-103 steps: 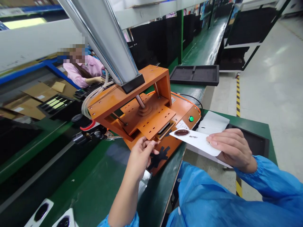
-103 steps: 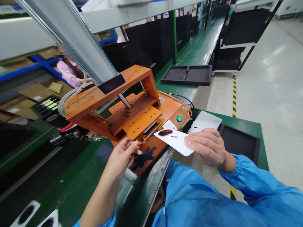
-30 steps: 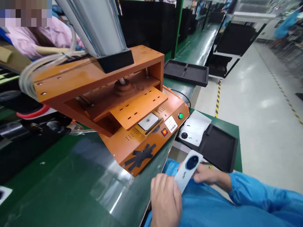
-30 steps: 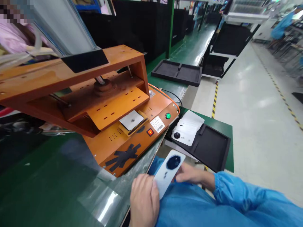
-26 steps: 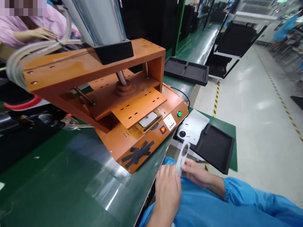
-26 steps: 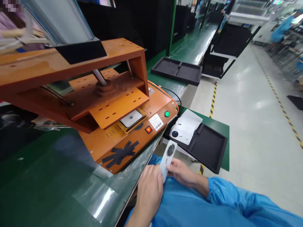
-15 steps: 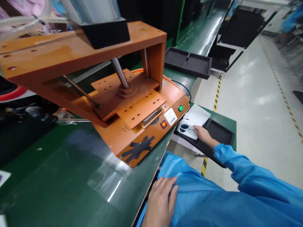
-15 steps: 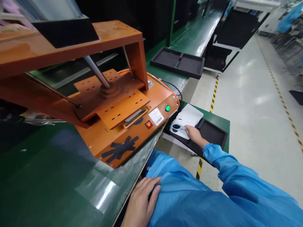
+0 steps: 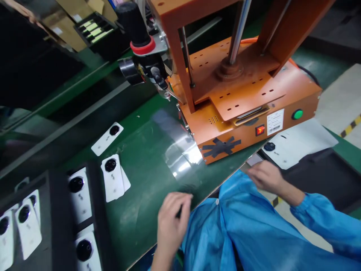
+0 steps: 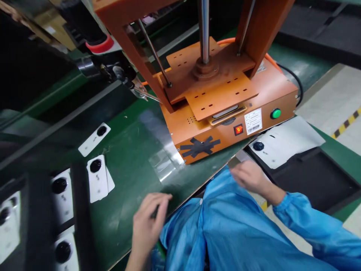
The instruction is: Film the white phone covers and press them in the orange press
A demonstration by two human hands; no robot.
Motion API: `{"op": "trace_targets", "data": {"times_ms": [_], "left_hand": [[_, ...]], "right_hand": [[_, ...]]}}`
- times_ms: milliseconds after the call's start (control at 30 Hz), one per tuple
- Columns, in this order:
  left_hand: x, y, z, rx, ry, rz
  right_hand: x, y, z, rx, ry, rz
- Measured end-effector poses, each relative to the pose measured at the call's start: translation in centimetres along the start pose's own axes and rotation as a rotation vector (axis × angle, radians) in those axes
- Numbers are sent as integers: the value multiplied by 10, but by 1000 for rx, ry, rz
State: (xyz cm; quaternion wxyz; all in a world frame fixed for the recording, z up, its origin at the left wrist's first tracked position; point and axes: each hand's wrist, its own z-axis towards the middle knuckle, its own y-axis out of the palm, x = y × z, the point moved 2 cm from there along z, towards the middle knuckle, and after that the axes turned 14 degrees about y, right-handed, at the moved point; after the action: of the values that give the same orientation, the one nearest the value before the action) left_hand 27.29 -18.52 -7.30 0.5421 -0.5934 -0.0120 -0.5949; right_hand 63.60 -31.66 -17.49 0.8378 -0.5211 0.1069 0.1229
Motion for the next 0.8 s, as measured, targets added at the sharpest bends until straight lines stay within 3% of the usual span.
{"op": "trace_targets", "data": {"times_ms": [67, 133, 200, 267, 400, 533, 800], "left_hand": [[-24, -11, 15, 122, -27, 213], [-44, -11, 33, 144, -69, 382], [-58, -7, 44, 107, -127, 492], [-64, -3, 46, 80, -179, 539], [-63, -2, 27, 94, -200, 460], [-61, -4, 16, 163, -201, 406], [-60, -3, 22, 257, -191, 363]], "right_hand": [[-63, 6, 34, -92, -201, 195], [-115, 12, 72, -156, -277, 300], [-152, 21, 107, -194, -240, 333], [-173, 33, 136, -207, -173, 349], [-188, 57, 168, -164, -111, 304], [-190, 73, 173, -174, -94, 190], [-194, 66, 168, -117, -209, 119]]}}
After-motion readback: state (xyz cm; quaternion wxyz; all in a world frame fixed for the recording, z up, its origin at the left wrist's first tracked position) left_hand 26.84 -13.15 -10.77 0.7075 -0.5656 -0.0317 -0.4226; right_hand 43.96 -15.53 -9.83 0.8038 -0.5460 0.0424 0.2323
